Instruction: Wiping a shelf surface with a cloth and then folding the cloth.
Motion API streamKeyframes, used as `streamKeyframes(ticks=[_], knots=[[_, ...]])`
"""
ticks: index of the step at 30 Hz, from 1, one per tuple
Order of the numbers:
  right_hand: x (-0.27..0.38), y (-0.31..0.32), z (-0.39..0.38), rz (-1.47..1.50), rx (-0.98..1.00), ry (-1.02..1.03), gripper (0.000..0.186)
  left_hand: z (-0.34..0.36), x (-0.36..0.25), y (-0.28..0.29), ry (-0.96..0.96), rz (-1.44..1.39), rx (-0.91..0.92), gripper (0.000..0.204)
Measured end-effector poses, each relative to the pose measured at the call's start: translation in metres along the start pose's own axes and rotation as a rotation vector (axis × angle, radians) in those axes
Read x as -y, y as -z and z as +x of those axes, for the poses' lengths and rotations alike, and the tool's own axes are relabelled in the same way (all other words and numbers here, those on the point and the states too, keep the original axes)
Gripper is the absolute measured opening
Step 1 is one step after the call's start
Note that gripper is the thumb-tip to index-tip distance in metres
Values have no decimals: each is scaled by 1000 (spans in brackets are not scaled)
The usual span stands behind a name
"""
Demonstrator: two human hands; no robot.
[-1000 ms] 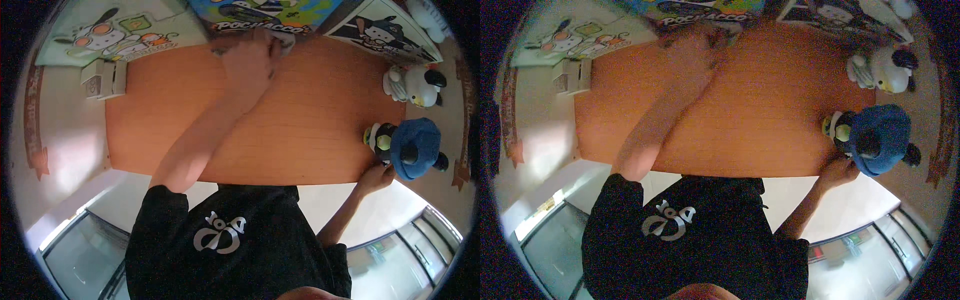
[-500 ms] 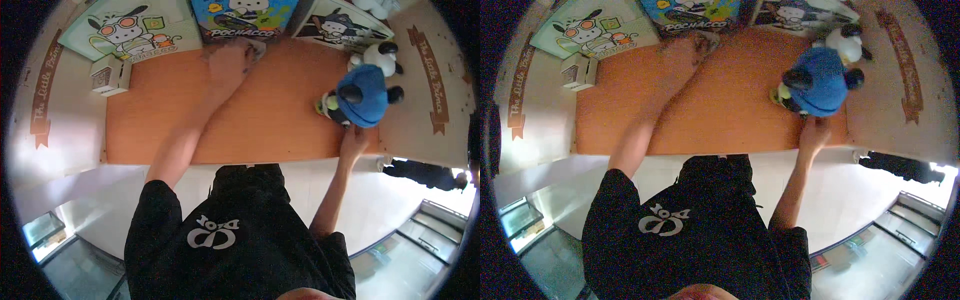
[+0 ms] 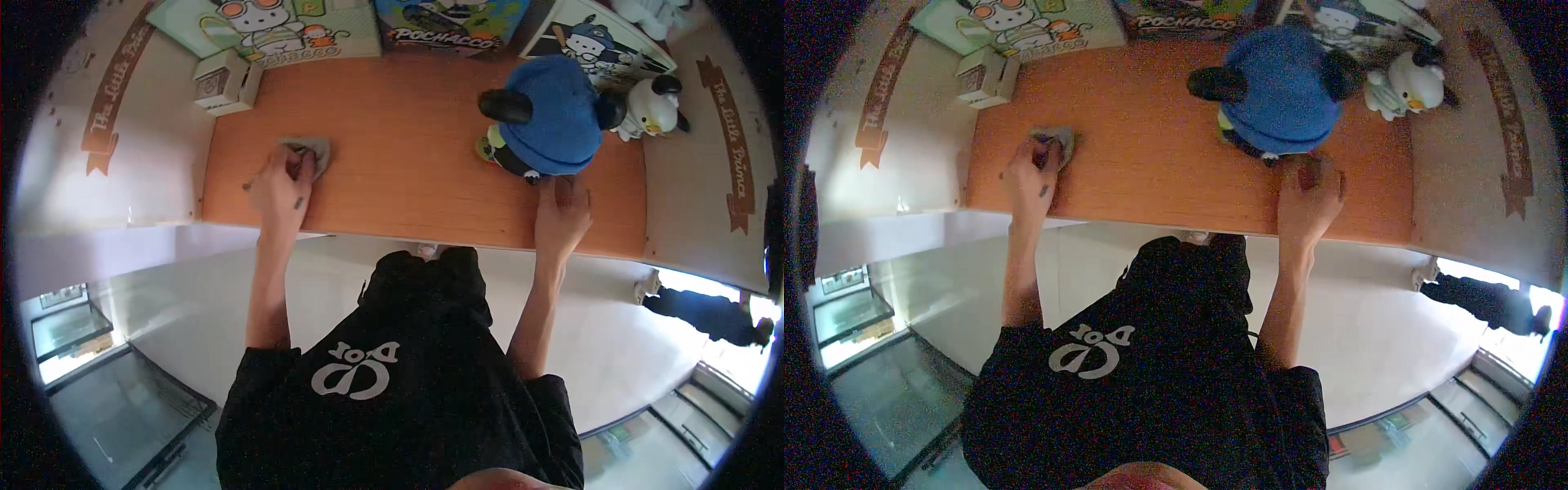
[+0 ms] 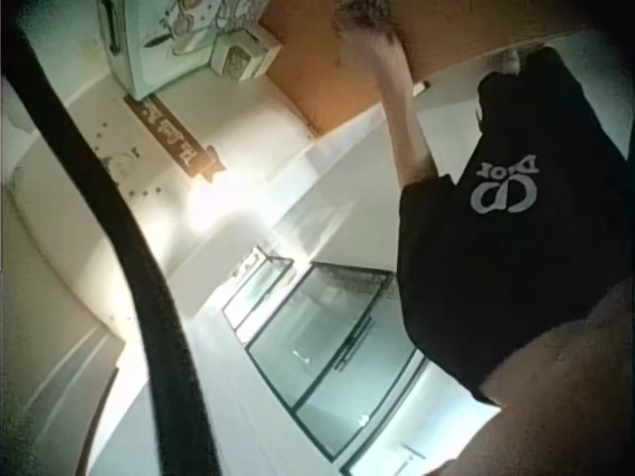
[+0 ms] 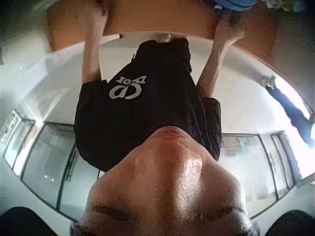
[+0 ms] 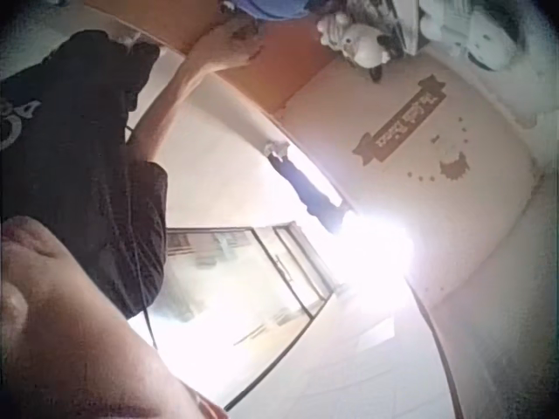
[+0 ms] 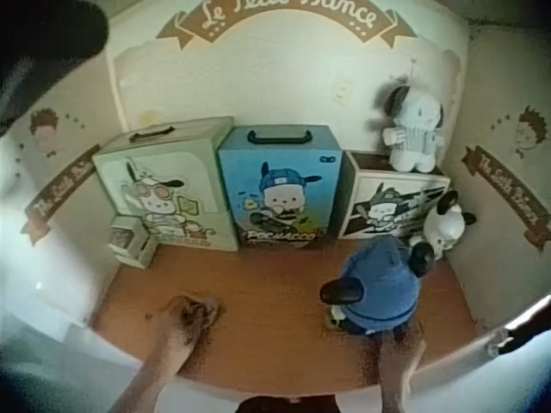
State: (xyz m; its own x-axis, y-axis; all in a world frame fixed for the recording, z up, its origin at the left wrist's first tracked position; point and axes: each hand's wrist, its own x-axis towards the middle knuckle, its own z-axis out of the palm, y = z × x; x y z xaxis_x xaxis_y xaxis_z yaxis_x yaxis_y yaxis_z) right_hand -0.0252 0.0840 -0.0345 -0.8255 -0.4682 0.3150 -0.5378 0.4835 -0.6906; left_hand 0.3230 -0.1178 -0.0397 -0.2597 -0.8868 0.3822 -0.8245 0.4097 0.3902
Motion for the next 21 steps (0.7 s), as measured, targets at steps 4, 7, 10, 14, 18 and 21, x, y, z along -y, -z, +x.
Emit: streamKeyframes(ticks=[4, 7, 10, 14, 18, 21], knots=[[20, -7, -15, 98, 72, 164, 28, -9, 15, 21, -20, -38, -67, 25], [34, -19, -22, 139, 100, 242, 29, -12, 22, 23, -7, -72, -127, 26], [46, -36, -29, 144, 81, 286, 30, -10, 23, 13, 15, -156, -221, 27], [67, -52, -24, 131, 232, 260, 33, -10, 21, 14, 2, -133, -251, 27], [93, -72, -16, 50, 338, 265, 34, -11, 29, 10, -4, -154, -264, 26], [116, -86, -9, -27, 391, 277, 35, -11, 31, 9, -7, -182, -266, 25]])
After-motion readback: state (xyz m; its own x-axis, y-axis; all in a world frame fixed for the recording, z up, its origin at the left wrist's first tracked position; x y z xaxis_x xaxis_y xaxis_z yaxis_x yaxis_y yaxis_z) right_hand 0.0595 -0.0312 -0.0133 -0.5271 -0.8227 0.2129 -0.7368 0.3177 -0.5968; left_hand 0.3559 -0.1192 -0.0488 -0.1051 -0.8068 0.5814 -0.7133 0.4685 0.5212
